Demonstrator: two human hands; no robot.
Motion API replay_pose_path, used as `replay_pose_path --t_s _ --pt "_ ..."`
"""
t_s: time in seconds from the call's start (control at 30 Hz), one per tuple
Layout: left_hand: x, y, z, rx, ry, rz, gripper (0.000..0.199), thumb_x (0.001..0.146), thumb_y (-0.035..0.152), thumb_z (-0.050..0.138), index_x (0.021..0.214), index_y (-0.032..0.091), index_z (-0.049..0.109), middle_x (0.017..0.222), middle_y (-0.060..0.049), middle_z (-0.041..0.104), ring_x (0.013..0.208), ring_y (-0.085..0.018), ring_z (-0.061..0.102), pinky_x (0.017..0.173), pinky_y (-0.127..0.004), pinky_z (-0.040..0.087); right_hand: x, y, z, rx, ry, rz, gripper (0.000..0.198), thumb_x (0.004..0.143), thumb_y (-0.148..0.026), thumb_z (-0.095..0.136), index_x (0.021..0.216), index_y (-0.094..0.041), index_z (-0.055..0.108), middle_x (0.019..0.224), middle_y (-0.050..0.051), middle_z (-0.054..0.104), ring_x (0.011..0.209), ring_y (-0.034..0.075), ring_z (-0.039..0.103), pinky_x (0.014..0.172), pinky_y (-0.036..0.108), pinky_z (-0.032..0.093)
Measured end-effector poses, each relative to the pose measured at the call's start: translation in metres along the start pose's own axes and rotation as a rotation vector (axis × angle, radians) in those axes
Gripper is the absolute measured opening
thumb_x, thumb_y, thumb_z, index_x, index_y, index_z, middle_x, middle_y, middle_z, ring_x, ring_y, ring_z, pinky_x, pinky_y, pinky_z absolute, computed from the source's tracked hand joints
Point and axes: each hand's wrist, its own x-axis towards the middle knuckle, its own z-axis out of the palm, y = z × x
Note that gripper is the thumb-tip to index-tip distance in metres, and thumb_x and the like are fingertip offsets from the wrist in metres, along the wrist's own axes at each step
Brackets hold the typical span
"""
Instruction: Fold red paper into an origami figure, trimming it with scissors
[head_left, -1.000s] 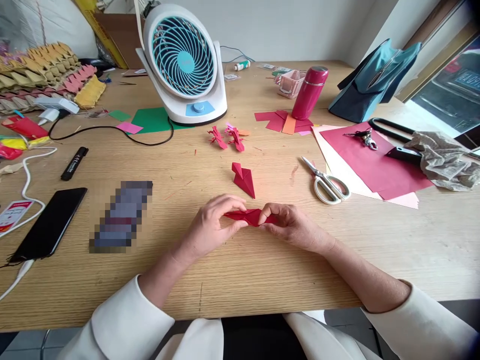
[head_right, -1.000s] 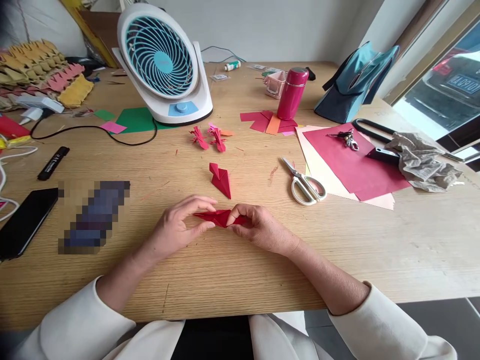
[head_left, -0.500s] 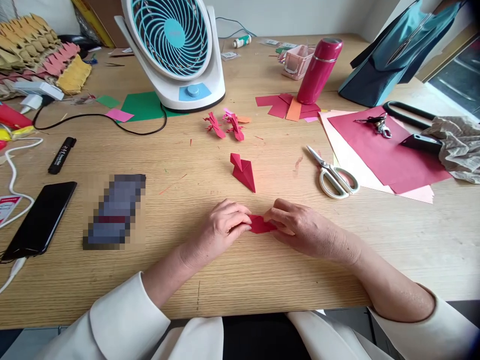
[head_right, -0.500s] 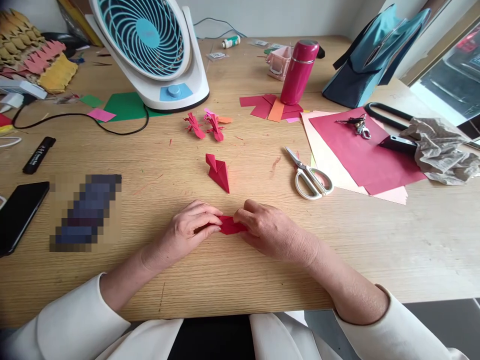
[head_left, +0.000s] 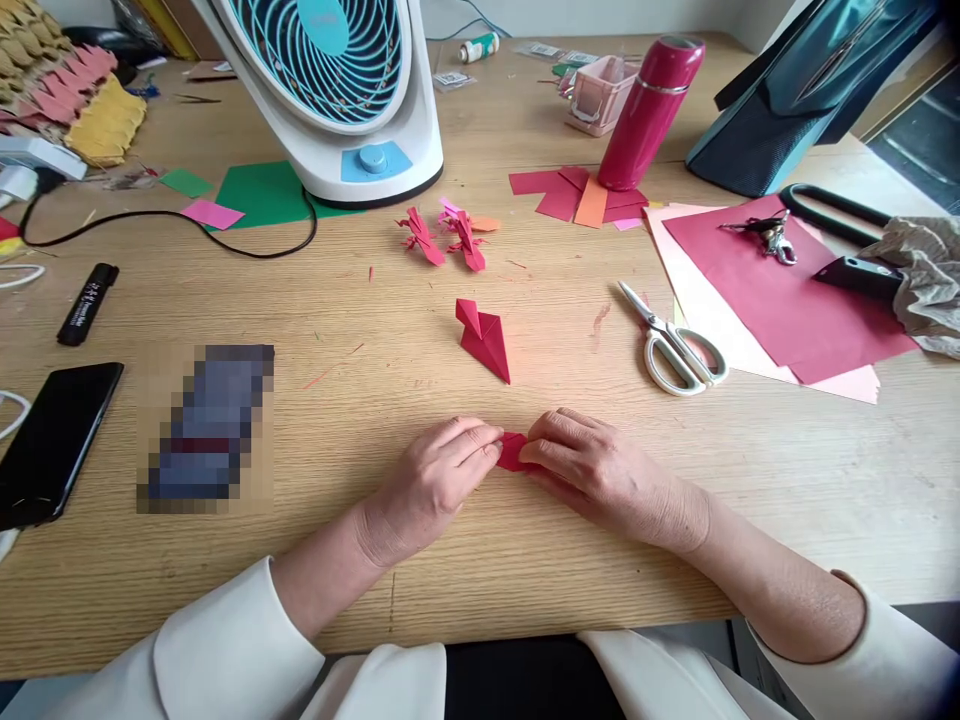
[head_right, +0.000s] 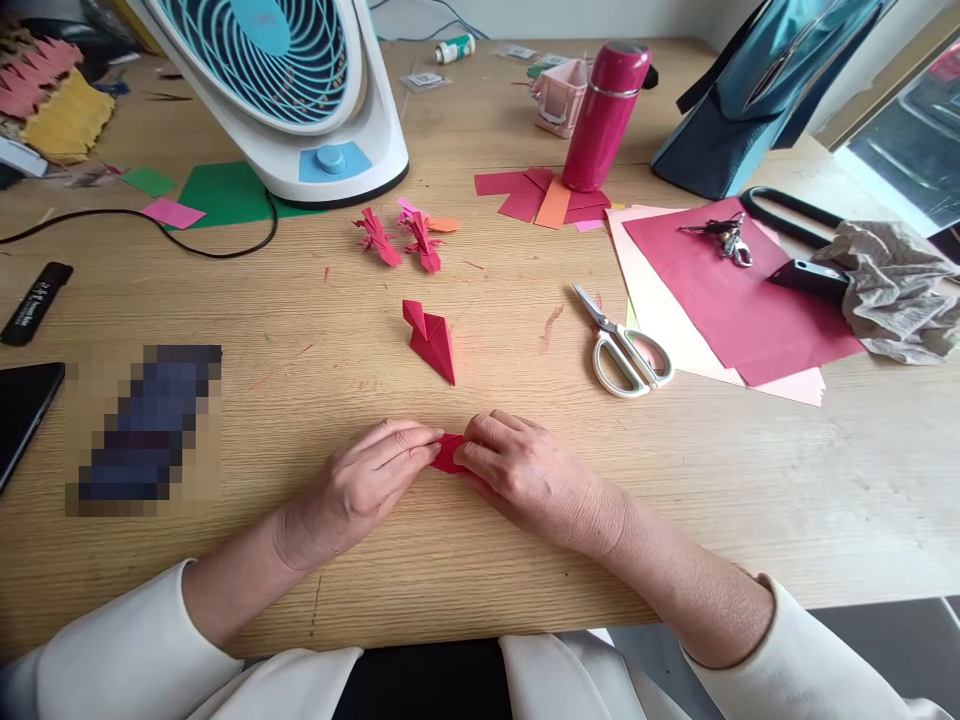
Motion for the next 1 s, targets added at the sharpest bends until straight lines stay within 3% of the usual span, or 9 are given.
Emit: replay_pose_path --t_s 0.2,0.33,0.47,0.77,1.0 --pt "-0.001 -0.004 -0.011 0.031 -0.047 0.107 0.029 0.096 0.006 0.049 0.120 0.013 0.065 0.120 -0.013 0.071 0.114 -0.025 0.066 0.095 -0.038 0.060 -0.001 -0.002 0.004 -0.199 -0.044 -0.079 0.022 0.102 -0.016 0.043 0.105 -0.014 0.065 0.095 0.011 0.062 0.080 0.021 0.053 0.072 0.036 0.045" --pt "0.002 -0.007 -0.012 0.041 -0.040 0.128 0.029 0.096 0.006 0.050 0.117 0.015 0.067 0.115 -0.012 0.073 0.110 -0.025 0.068 0.092 -0.037 0.061 0.000 -0.002 0.004 -0.171 0.001 -0.037 0.021 0.102 -0.019 0.045 0.105 -0.014 0.065 0.094 0.011 0.063 0.081 0.020 0.054 0.074 0.035 0.046" --pt "0.002 -0.007 -0.007 0.094 0.027 0.148 0.028 0.093 0.006 0.054 0.117 0.013 0.067 0.112 -0.013 0.074 0.104 -0.025 0.071 0.091 -0.036 0.062 0.003 -0.003 0.006 -0.116 0.044 0.012 0.020 0.102 -0.025 0.048 0.107 -0.014 0.065 0.092 0.009 0.063 0.082 0.020 0.055 0.075 0.034 0.046" --pt "-0.002 -0.007 -0.003 0.157 0.124 0.206 0.017 0.090 0.004 0.059 0.105 0.008 0.066 0.110 -0.014 0.074 0.105 -0.023 0.071 0.093 -0.035 0.062 0.006 -0.004 0.015 -0.253 0.136 -0.064 0.021 0.101 -0.016 0.047 0.095 -0.017 0.067 0.087 0.006 0.062 0.073 0.018 0.048 0.068 0.032 0.037" --pt "0.007 0.003 -0.003 0.068 0.083 0.055 0.012 0.090 0.007 0.062 0.100 0.011 0.067 0.102 -0.010 0.072 0.100 -0.021 0.068 0.092 -0.034 0.060 0.009 -0.007 0.018 -0.249 0.173 -0.027 0.021 0.099 -0.016 0.050 0.084 -0.016 0.065 0.081 0.004 0.060 0.071 0.016 0.046 0.068 0.030 0.037"
